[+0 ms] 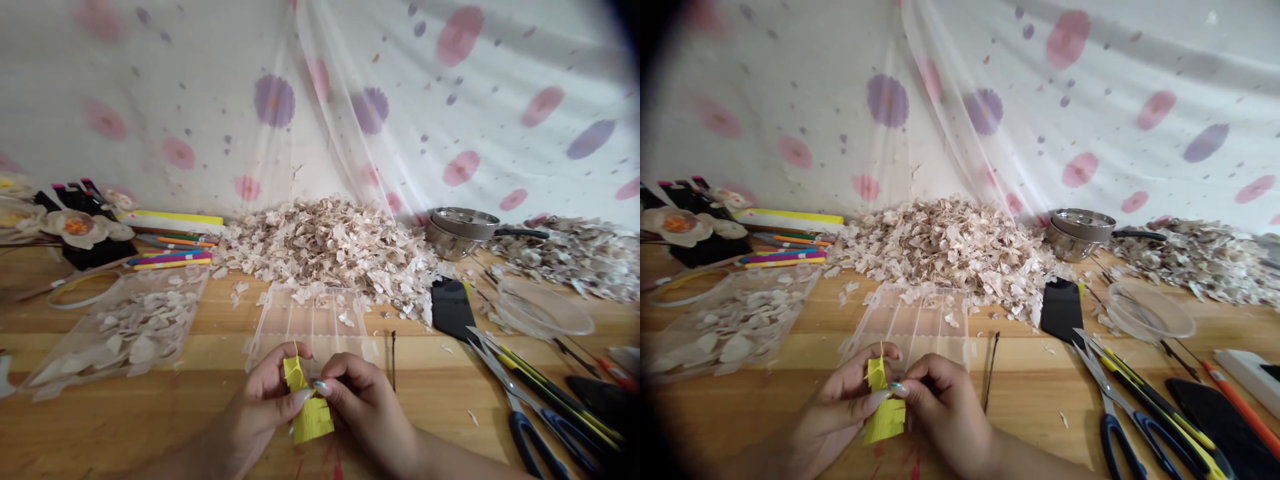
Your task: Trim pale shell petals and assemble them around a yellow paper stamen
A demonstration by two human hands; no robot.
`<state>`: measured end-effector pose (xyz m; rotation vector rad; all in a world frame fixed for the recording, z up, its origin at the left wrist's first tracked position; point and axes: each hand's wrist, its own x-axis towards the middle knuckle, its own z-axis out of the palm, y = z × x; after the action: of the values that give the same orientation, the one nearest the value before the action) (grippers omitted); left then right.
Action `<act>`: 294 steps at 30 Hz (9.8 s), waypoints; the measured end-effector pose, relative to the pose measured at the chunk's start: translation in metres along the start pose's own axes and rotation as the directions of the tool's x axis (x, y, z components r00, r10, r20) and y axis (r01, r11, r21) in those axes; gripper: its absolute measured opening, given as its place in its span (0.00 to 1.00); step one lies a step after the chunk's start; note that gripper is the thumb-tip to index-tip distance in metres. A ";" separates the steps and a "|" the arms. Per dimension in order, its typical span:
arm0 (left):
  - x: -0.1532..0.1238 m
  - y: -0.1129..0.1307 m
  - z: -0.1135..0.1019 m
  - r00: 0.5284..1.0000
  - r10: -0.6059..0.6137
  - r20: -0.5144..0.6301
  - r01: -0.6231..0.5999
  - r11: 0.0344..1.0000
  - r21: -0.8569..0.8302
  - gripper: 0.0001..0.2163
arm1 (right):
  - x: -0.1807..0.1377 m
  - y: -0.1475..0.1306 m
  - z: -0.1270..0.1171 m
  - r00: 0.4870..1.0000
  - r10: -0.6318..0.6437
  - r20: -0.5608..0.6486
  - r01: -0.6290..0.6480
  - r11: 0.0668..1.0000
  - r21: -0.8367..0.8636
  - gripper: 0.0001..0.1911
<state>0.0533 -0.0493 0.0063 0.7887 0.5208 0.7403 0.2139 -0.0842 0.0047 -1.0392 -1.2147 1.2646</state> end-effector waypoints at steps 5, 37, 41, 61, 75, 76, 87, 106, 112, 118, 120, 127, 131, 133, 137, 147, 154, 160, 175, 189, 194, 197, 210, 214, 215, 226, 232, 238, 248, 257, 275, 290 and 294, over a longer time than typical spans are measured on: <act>0.001 0.000 0.000 1.000 0.008 0.014 -0.008 1.000 -0.020 0.17 | -0.001 -0.002 0.000 0.999 -0.032 0.001 0.032 0.997 -0.069 0.12; -0.004 0.002 0.004 0.994 -0.049 0.096 0.043 0.997 0.058 0.16 | 0.000 -0.018 -0.002 0.971 -0.025 0.239 0.179 0.740 -0.649 0.19; -0.004 0.002 0.003 0.994 -0.053 0.097 0.046 0.997 0.068 0.15 | 0.000 -0.013 -0.003 0.979 0.028 0.202 0.103 0.786 -0.610 0.22; 0.001 -0.001 0.000 0.998 -0.010 0.061 0.006 0.997 0.073 0.17 | -0.002 -0.007 -0.003 0.985 -0.050 0.168 0.136 0.824 -0.550 0.22; -0.002 0.006 0.006 0.999 -0.013 0.041 0.008 0.993 0.121 0.20 | -0.002 -0.012 -0.004 0.973 -0.122 0.197 0.199 0.877 -0.437 0.18; -0.001 0.005 0.006 0.999 -0.013 0.045 0.007 0.992 0.126 0.20 | -0.001 -0.012 -0.005 0.969 -0.127 0.213 0.209 0.878 -0.431 0.19; 0.000 0.005 0.004 0.998 0.001 0.063 -0.008 0.993 0.120 0.21 | -0.004 -0.007 -0.007 0.963 -0.188 0.191 0.245 0.907 -0.342 0.08; 0.000 -0.004 0.000 0.988 0.055 0.143 -0.081 0.980 0.181 0.19 | -0.002 -0.007 -0.007 0.972 -0.045 0.229 0.168 0.816 -0.552 0.23; -0.002 0.000 0.003 0.991 0.085 0.105 -0.104 0.977 0.187 0.19 | -0.003 -0.011 -0.011 0.960 -0.131 0.248 0.228 0.881 -0.416 0.18; 0.000 -0.001 0.003 0.990 0.101 0.101 -0.119 0.972 0.201 0.20 | -0.003 -0.010 -0.009 0.972 -0.132 0.196 0.211 0.861 -0.464 0.12; 0.000 -0.001 0.003 0.993 0.082 0.089 -0.100 0.970 0.223 0.20 | -0.003 -0.009 -0.008 0.975 -0.129 0.179 0.204 0.837 -0.508 0.14; -0.003 -0.002 0.005 0.992 0.067 0.110 -0.095 0.959 0.267 0.22 | -0.003 -0.011 -0.005 0.974 -0.045 0.224 0.181 0.747 -0.639 0.18; -0.004 -0.001 0.006 0.991 0.058 0.117 -0.088 0.959 0.270 0.21 | -0.002 -0.008 -0.006 0.976 -0.007 0.220 0.150 0.753 -0.641 0.21; -0.004 -0.001 0.006 0.991 0.059 0.118 -0.089 0.957 0.274 0.20 | -0.002 -0.007 -0.006 0.977 0.007 0.215 0.135 0.758 -0.638 0.23; -0.003 -0.003 0.004 0.993 0.072 0.094 -0.095 0.957 0.273 0.20 | -0.001 -0.009 -0.006 0.976 0.015 0.219 0.125 0.782 -0.610 0.25; -0.001 -0.001 0.005 0.994 0.086 0.072 -0.102 0.958 0.269 0.20 | -0.001 -0.013 -0.003 0.982 -0.084 0.171 0.173 0.772 -0.612 0.20; -0.002 -0.002 0.006 0.992 0.072 0.108 -0.100 0.956 0.275 0.20 | -0.002 -0.011 -0.004 0.973 0.054 0.225 0.089 0.811 -0.578 0.28; -0.002 0.000 0.007 0.994 0.104 0.047 -0.112 0.958 0.264 0.19 | -0.001 -0.008 -0.005 0.974 0.051 0.221 0.046 0.909 -0.414 0.27; -0.001 -0.002 0.004 0.994 0.087 0.069 -0.103 0.956 0.275 0.20 | 0.003 -0.005 -0.003 0.996 -0.028 0.085 0.069 0.840 -0.538 0.21; -0.002 -0.001 0.006 0.992 0.081 0.098 -0.107 0.948 0.301 0.20 | 0.002 -0.002 -0.006 0.995 0.026 0.094 0.019 0.891 -0.453 0.22; -0.002 -0.001 0.006 0.996 0.082 0.030 -0.087 0.957 0.276 0.22 | 0.002 -0.002 -0.004 0.992 0.053 0.115 -0.019 0.960 -0.278 0.21; -0.002 -0.003 0.004 0.993 0.101 0.067 -0.115 0.960 0.256 0.21 | 0.003 -0.002 -0.003 0.995 0.048 0.084 -0.027 0.972 -0.232 0.20; 0.003 -0.002 0.004 0.966 0.233 0.115 -0.252 0.947 0.201 0.18 | 0.004 -0.007 0.002 0.981 0.045 0.188 -0.062 0.994 0.088 0.17; 0.003 0.000 0.002 0.952 0.293 0.083 -0.305 0.923 0.235 0.17 | 0.005 -0.007 0.002 0.984 0.080 0.162 -0.087 0.996 0.037 0.17; 0.003 0.001 0.002 0.949 0.306 0.073 -0.315 0.918 0.243 0.17 | 0.005 -0.007 0.001 0.983 0.099 0.153 -0.104 0.994 0.029 0.18; 0.004 0.000 0.001 0.957 0.279 0.081 -0.291 0.930 0.225 0.17 | 0.005 0.000 0.000 0.989 0.047 0.139 -0.050 0.999 0.019 0.15; 0.005 0.001 -0.001 0.968 0.242 0.067 -0.251 0.944 0.214 0.18 | 0.003 0.004 -0.008 0.984 -0.085 0.159 0.138 0.922 -0.361 0.09; 0.004 0.002 0.001 0.967 0.235 0.095 -0.248 0.955 0.164 0.16 | 0.001 0.004 -0.010 0.981 -0.121 0.153 0.175 0.893 -0.416 0.09; 0.005 -0.002 -0.004 0.963 0.248 0.106 -0.263 0.952 0.156 0.14 | 0.001 0.000 -0.008 0.992 -0.122 0.041 0.129 0.938 -0.322 0.11; 0.005 0.000 0.000 0.967 0.241 0.077 -0.251 0.956 0.153 0.15 | -0.001 0.002 -0.007 0.994 -0.107 -0.031 0.094 0.958 -0.270 0.10; 0.004 0.000 -0.003 0.969 0.221 0.112 -0.239 0.954 0.184 0.15 | 0.000 -0.007 -0.010 0.959 -0.269 0.085 0.269 0.785 -0.559 0.09; -0.001 -0.001 0.004 0.978 0.182 0.099 -0.205 0.921 0.333 0.17 | 0.001 -0.007 -0.008 0.985 -0.168 0.048 0.164 0.790 -0.591 0.18; -0.001 0.000 0.004 0.972 0.209 0.110 -0.234 0.914 0.331 0.16 | 0.000 -0.002 -0.005 0.997 -0.068 0.031 0.074 0.953 -0.294 0.18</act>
<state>0.0555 -0.0522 0.0089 1.2113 0.5060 0.8387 0.2194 -0.0835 0.0061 -1.1868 -1.4748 1.0607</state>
